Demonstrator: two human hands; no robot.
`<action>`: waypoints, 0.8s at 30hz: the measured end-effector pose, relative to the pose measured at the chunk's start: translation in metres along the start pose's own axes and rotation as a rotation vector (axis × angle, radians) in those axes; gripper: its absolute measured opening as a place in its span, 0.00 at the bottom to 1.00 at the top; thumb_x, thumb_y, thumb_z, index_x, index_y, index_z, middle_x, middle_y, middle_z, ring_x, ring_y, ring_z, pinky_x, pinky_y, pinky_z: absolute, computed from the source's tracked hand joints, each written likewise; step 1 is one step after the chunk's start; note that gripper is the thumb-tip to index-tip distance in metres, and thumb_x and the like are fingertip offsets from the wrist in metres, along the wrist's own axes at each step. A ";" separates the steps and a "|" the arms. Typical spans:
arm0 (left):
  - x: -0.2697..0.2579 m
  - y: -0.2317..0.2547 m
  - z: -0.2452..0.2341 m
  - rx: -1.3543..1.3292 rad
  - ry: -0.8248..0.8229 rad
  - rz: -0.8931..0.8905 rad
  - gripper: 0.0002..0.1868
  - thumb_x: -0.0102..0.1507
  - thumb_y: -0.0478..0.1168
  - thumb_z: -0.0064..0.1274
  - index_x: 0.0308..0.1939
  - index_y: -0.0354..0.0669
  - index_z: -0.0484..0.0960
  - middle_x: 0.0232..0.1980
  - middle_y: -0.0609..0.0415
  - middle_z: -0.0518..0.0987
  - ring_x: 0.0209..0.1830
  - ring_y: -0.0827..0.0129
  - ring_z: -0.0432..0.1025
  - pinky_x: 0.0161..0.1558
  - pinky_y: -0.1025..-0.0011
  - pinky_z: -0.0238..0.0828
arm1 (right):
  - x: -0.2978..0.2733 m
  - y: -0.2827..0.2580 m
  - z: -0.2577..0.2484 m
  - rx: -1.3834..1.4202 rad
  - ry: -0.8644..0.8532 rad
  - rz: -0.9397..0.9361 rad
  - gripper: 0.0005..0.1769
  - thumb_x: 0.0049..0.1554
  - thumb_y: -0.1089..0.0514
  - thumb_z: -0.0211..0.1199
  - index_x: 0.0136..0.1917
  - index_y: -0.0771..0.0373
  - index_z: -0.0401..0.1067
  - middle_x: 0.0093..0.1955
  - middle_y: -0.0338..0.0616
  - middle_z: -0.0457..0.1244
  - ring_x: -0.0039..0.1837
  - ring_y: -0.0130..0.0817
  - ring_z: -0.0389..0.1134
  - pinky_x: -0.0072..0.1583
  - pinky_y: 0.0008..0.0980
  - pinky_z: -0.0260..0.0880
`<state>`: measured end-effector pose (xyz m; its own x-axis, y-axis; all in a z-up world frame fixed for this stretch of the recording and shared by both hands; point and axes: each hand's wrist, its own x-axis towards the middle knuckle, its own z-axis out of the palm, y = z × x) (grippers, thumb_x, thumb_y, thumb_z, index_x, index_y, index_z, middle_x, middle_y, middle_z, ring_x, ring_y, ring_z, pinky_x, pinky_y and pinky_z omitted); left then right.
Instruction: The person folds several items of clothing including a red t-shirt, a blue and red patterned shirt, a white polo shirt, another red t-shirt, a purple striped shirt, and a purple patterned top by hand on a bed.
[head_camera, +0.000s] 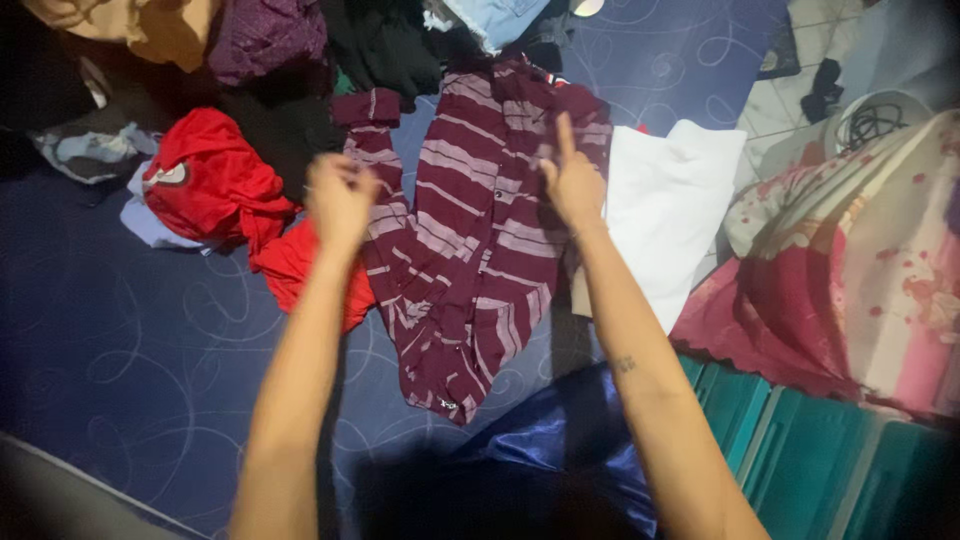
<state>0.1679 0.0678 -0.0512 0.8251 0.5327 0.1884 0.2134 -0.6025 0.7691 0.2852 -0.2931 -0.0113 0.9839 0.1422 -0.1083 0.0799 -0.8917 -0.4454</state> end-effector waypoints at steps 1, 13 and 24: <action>0.025 -0.002 0.000 0.170 -0.020 -0.066 0.24 0.61 0.56 0.60 0.42 0.36 0.80 0.44 0.38 0.81 0.44 0.44 0.77 0.45 0.51 0.73 | -0.008 -0.006 0.000 -0.003 0.000 0.000 0.45 0.62 0.44 0.58 0.86 0.46 0.43 0.55 0.63 0.67 0.55 0.61 0.68 0.57 0.57 0.67; 0.076 0.030 0.057 -0.042 0.129 0.294 0.07 0.61 0.34 0.56 0.43 0.45 0.81 0.45 0.49 0.81 0.52 0.51 0.77 0.56 0.56 0.74 | -0.132 0.002 0.017 0.365 -0.028 -0.209 0.12 0.62 0.57 0.58 0.56 0.62 0.77 0.51 0.51 0.66 0.52 0.49 0.69 0.54 0.41 0.69; -0.076 0.104 0.093 0.176 -0.713 0.727 0.33 0.65 0.47 0.60 0.68 0.33 0.67 0.75 0.36 0.60 0.78 0.45 0.50 0.70 0.34 0.43 | -0.215 -0.002 0.026 0.036 -0.101 -0.469 0.31 0.52 0.66 0.61 0.69 0.56 0.67 0.70 0.50 0.60 0.76 0.51 0.57 0.72 0.52 0.57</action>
<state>0.1757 -0.0910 -0.0420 0.8916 -0.4361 0.1219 -0.4343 -0.7474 0.5028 0.0691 -0.3112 -0.0099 0.8227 0.5678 0.0269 0.5038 -0.7064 -0.4972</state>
